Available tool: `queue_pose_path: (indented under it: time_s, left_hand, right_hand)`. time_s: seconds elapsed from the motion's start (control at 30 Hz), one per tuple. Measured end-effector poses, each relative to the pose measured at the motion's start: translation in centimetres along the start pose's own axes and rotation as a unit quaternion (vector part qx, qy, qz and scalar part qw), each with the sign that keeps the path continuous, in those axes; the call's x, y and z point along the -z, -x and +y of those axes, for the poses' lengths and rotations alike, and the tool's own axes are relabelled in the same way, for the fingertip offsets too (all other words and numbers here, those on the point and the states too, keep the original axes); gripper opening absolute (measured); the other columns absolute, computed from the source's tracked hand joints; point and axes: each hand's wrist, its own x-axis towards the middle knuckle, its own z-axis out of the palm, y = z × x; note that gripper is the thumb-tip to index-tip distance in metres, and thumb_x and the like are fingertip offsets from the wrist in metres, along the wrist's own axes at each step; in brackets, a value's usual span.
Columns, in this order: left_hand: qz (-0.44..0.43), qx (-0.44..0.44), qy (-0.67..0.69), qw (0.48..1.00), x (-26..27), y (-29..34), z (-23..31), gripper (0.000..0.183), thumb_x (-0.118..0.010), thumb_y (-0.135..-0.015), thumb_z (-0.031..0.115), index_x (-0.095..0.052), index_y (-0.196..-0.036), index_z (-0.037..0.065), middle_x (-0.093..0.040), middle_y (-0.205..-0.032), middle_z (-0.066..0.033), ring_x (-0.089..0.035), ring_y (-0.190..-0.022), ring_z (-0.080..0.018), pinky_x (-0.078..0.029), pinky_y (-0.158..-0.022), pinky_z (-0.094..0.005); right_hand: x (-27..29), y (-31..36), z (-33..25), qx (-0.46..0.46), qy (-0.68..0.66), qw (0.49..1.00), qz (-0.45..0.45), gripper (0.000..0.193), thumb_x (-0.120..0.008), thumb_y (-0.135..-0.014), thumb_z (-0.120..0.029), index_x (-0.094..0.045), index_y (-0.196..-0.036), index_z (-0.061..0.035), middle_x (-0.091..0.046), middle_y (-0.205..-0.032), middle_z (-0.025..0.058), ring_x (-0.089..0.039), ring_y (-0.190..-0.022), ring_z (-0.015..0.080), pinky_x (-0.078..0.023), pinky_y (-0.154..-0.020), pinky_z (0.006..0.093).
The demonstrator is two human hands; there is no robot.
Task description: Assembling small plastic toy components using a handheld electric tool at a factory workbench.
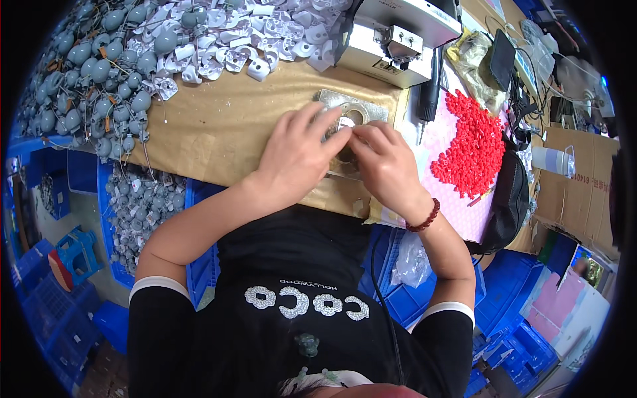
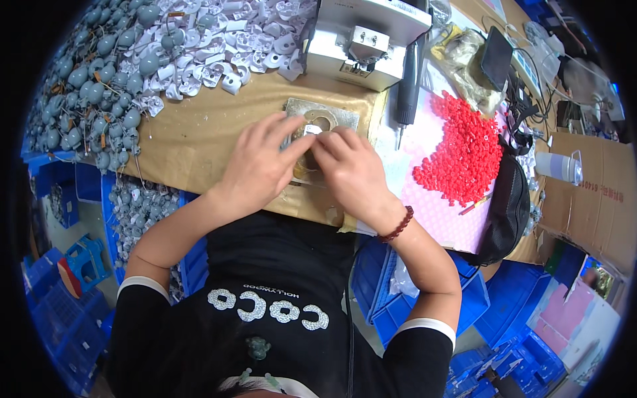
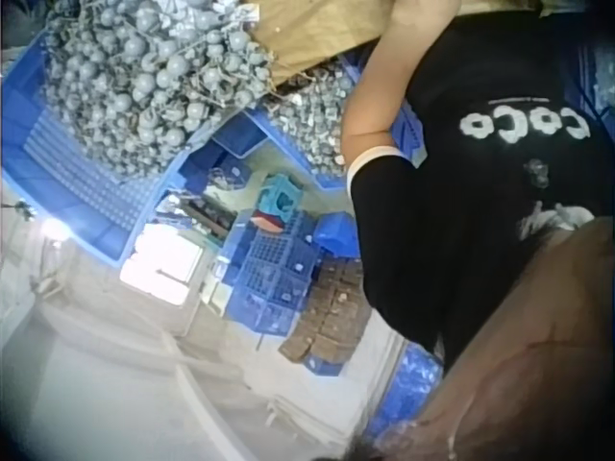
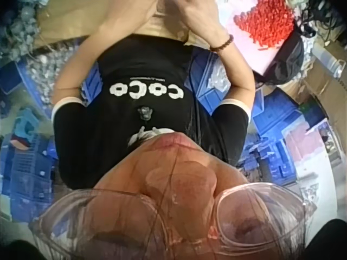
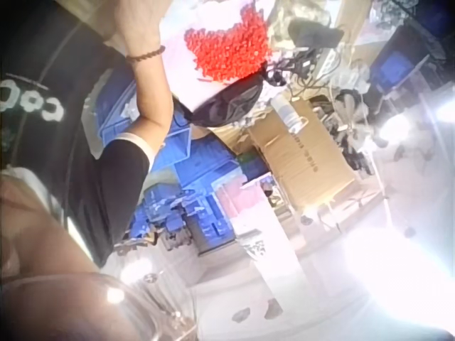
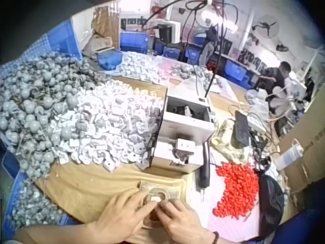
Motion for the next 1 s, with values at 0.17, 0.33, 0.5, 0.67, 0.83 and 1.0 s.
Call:
queue_pose_path:
  time_s: [0.17,0.33,0.5,0.67,0.83,1.0]
  left_hand:
    - [-0.020,-0.028,-0.051,0.998,-1.4,0.3,0.0,0.055,-0.072,-0.069,0.005,-0.062,-0.124,0.008,-0.057,-0.129,-0.0150,-0.052,-0.119,-0.0307,-0.043,-0.097,-0.0436]
    - [-0.014,-0.027,-0.040,0.999,-1.6,-0.1,0.0,0.049,-0.072,-0.070,0.006,-0.065,-0.118,0.006,-0.061,-0.124,-0.0142,-0.057,-0.116,-0.0287,-0.046,-0.094,-0.0394]
    - [-0.024,-0.026,-0.026,0.999,-1.2,-0.3,-0.2,0.046,-0.072,-0.071,0.005,-0.065,-0.117,0.005,-0.062,-0.123,-0.0136,-0.058,-0.116,-0.0283,-0.046,-0.094,-0.0385]
    - [-0.017,-0.030,-0.013,0.999,-1.3,-0.3,-0.5,0.046,-0.071,-0.072,0.004,-0.065,-0.117,0.006,-0.062,-0.122,-0.0137,-0.059,-0.115,-0.0293,-0.048,-0.092,-0.0391]
    - [-0.005,-0.034,-0.012,0.999,-1.2,-0.2,-0.5,0.044,-0.070,-0.072,0.003,-0.065,-0.116,0.005,-0.062,-0.121,-0.0137,-0.060,-0.114,-0.0297,-0.049,-0.090,-0.0392]
    - [0.001,-0.037,-0.011,0.999,-1.3,-0.2,-0.6,0.043,-0.070,-0.073,0.003,-0.065,-0.115,0.005,-0.062,-0.121,-0.0136,-0.060,-0.113,-0.0296,-0.049,-0.089,-0.0392]
  right_hand:
    - [2.5,2.5,3.1,-0.224,-0.220,0.946,0.083,0.028,-0.065,-0.083,0.005,-0.070,-0.109,-0.0040,-0.067,-0.112,0.0145,-0.064,-0.106,0.0293,-0.051,-0.089,0.0367]
    - [3.0,4.6,3.5,-0.175,-0.227,0.958,-0.015,0.041,-0.070,-0.079,0.003,-0.058,-0.118,-0.0043,-0.061,-0.126,0.0147,-0.056,-0.122,0.0329,-0.044,-0.103,0.0400]
    - [0.7,4.8,3.1,-0.149,-0.141,0.979,-0.014,0.038,-0.069,-0.075,0.005,-0.056,-0.109,-0.0041,-0.063,-0.111,0.0152,-0.059,-0.109,0.0329,-0.049,-0.091,0.0415]
    - [-1.0,5.1,4.1,-0.236,-0.188,0.942,0.144,0.028,-0.069,-0.082,0.002,-0.059,-0.108,-0.0054,-0.062,-0.098,0.0075,-0.058,-0.076,0.0164,-0.048,-0.066,0.0271]
    - [0.5,3.4,3.9,-0.398,-0.648,0.641,0.105,0.015,-0.060,-0.099,-0.013,-0.061,-0.112,-0.0054,-0.058,-0.085,-0.0014,-0.043,-0.056,0.0024,-0.031,-0.047,0.0186]
    - [0.3,2.5,3.9,-0.335,-0.741,0.574,0.102,0.024,-0.064,-0.094,-0.008,-0.059,-0.118,-0.0054,-0.057,-0.084,0.0010,-0.046,-0.062,0.0062,-0.034,-0.051,0.0184]
